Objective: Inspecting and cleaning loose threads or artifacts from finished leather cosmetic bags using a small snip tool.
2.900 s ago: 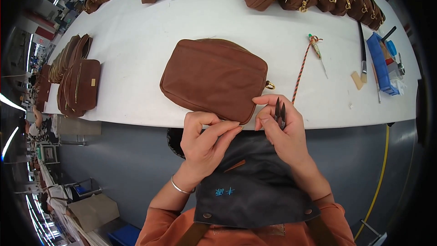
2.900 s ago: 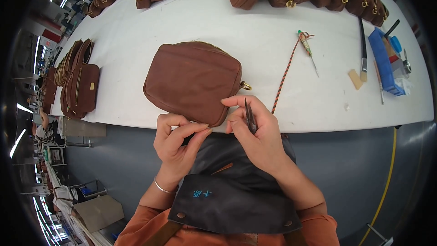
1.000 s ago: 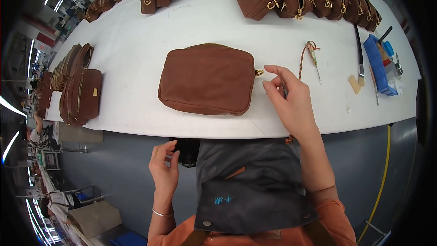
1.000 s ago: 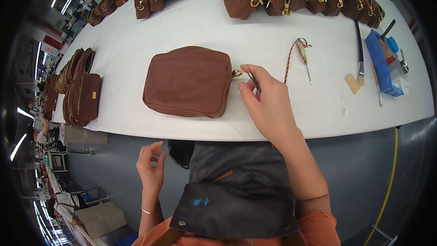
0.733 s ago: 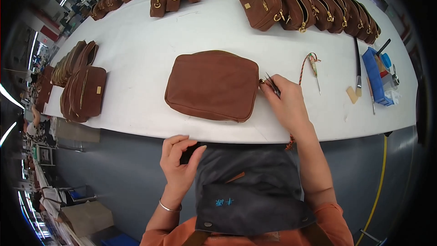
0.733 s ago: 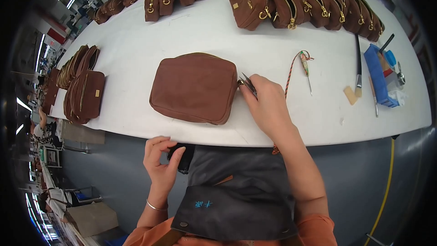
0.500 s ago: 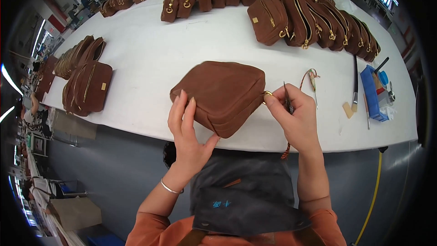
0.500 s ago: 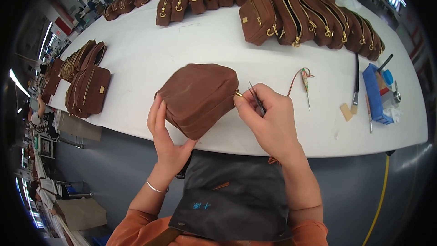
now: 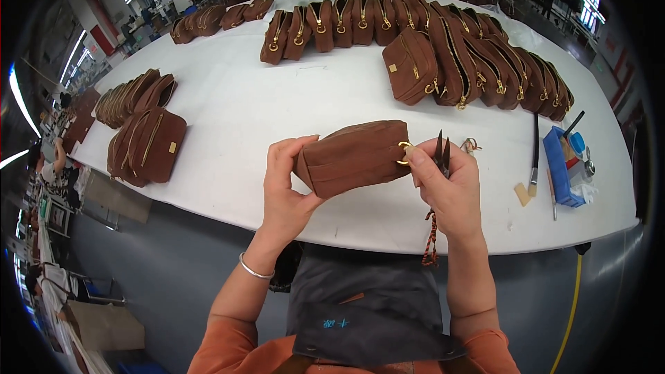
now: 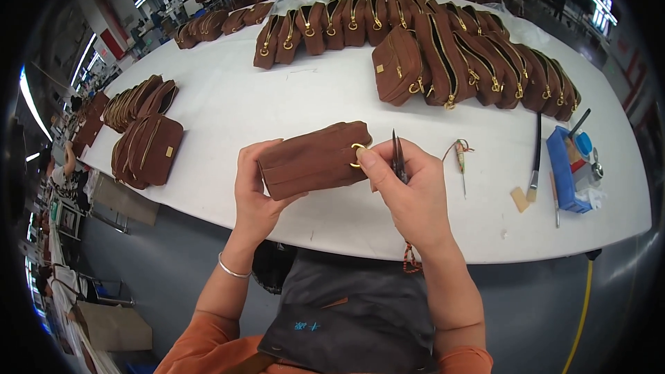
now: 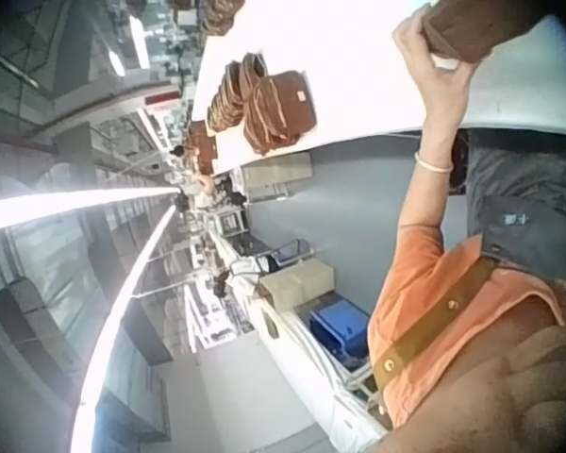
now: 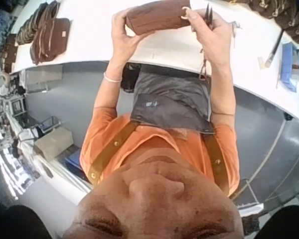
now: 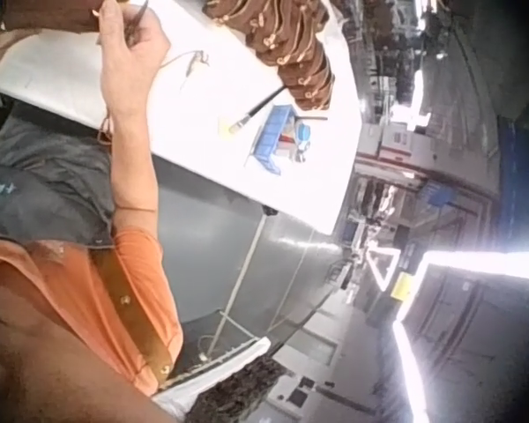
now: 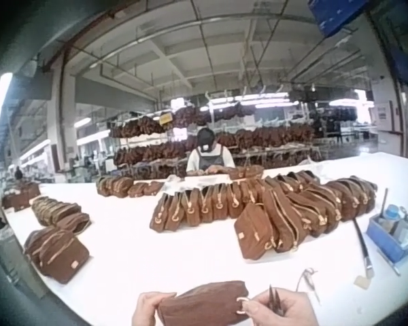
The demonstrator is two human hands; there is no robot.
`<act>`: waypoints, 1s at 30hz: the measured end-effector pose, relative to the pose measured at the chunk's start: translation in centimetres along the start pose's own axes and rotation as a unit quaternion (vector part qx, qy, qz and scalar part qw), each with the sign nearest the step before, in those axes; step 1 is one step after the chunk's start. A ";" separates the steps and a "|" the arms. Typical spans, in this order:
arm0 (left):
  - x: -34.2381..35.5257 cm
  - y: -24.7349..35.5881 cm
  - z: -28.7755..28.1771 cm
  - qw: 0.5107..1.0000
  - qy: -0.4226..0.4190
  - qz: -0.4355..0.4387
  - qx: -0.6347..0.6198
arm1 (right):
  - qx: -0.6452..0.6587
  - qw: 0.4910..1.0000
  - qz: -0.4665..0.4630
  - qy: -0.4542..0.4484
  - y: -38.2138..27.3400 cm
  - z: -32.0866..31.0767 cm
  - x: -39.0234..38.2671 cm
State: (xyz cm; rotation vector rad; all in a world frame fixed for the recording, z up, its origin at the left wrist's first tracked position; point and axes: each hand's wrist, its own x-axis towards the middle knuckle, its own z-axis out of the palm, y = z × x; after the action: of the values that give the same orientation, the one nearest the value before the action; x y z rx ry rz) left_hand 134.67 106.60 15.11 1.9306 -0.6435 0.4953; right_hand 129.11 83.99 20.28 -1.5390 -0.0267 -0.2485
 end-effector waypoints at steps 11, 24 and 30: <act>0.5 0.7 0.8 0.958 0.033 -0.126 -0.254 | 0.028 0.996 -0.080 0.037 0.8 0.6 -0.2; 0.2 0.2 1.6 0.876 0.098 -0.235 -0.409 | -0.008 0.999 -0.027 0.038 4.8 1.7 -2.1; 0.1 0.0 1.8 0.881 0.081 -0.246 -0.397 | -0.036 0.996 0.012 0.077 7.1 1.0 -2.2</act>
State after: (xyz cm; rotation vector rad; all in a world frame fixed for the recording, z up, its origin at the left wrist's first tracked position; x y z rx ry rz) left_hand 134.89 104.96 14.39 1.1740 -0.1680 0.0350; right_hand 128.33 85.41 12.98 -1.5865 0.1237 -0.3510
